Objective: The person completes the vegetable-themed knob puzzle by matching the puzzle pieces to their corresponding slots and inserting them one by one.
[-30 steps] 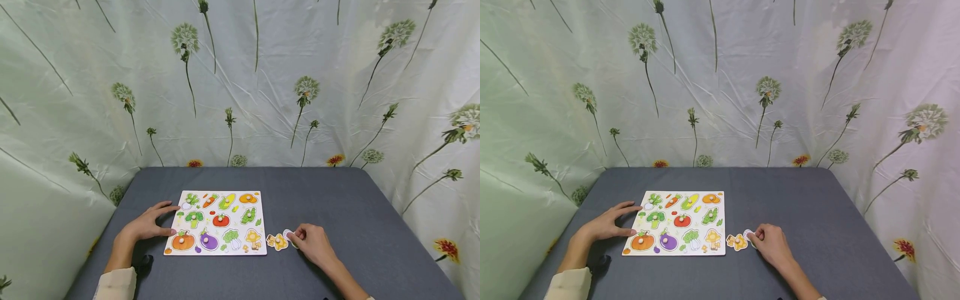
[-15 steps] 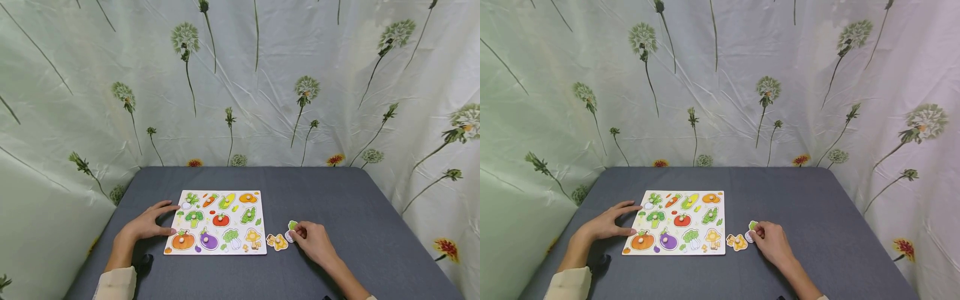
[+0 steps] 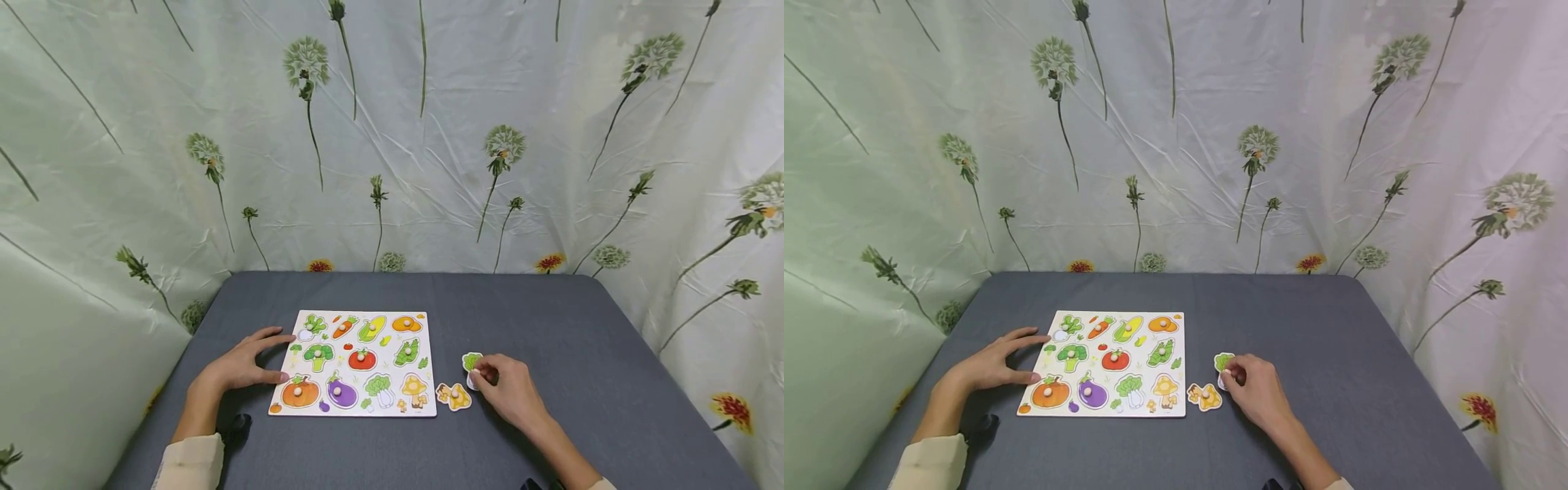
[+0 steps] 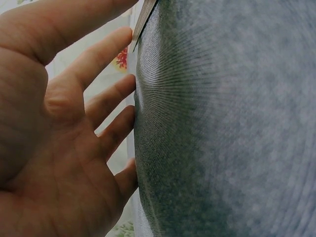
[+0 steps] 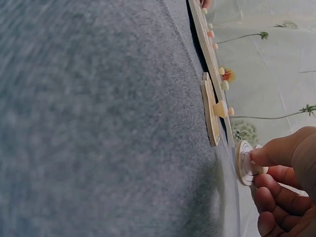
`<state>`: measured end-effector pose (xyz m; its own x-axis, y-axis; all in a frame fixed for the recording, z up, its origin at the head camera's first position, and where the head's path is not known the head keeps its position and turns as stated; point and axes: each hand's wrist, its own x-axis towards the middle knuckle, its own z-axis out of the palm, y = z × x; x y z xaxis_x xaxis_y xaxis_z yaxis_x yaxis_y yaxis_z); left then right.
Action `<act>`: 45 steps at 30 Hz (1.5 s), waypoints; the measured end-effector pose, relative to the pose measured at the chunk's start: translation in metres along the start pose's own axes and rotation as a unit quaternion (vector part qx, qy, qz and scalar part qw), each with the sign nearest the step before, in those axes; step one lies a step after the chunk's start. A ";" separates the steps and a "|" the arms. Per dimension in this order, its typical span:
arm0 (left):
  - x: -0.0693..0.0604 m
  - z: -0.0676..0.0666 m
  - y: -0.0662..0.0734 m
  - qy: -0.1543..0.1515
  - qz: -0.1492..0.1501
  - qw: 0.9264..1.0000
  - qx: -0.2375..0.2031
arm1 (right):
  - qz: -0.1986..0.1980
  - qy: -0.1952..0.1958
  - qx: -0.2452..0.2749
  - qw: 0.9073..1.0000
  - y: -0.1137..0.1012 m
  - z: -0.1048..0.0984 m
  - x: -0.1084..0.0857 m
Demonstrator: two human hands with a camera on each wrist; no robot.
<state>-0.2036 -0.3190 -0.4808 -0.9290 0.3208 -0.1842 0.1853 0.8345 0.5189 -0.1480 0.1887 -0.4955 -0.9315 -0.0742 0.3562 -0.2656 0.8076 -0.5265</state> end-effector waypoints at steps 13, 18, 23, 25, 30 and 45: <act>-0.002 -0.002 0.002 0.001 0.000 1.000 -0.005 | -0.026 0.000 0.029 0.999 -0.015 0.009 0.009; -0.002 0.000 0.002 -0.003 -0.003 1.000 -0.006 | -0.031 -0.006 0.047 0.998 -0.021 0.013 0.010; -0.001 0.001 0.001 -0.002 -0.004 1.000 -0.003 | -0.026 -0.019 0.059 0.998 -0.028 0.016 0.012; -0.001 0.001 0.001 -0.001 -0.005 1.000 -0.002 | -0.024 -0.023 0.063 0.997 -0.031 0.018 0.014; -0.001 0.000 0.001 0.000 -0.004 1.000 -0.003 | -0.029 -0.027 0.073 0.997 -0.038 0.022 0.016; -0.001 0.002 0.000 0.002 -0.005 1.000 -0.004 | -0.059 -0.048 0.123 0.990 -0.059 0.039 0.016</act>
<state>-0.2023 -0.3184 -0.4823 -0.9323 0.3103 -0.1860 0.1729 0.8338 0.5243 -0.1572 0.1171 -0.4886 -0.9068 -0.2234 0.3575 -0.4147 0.6248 -0.6616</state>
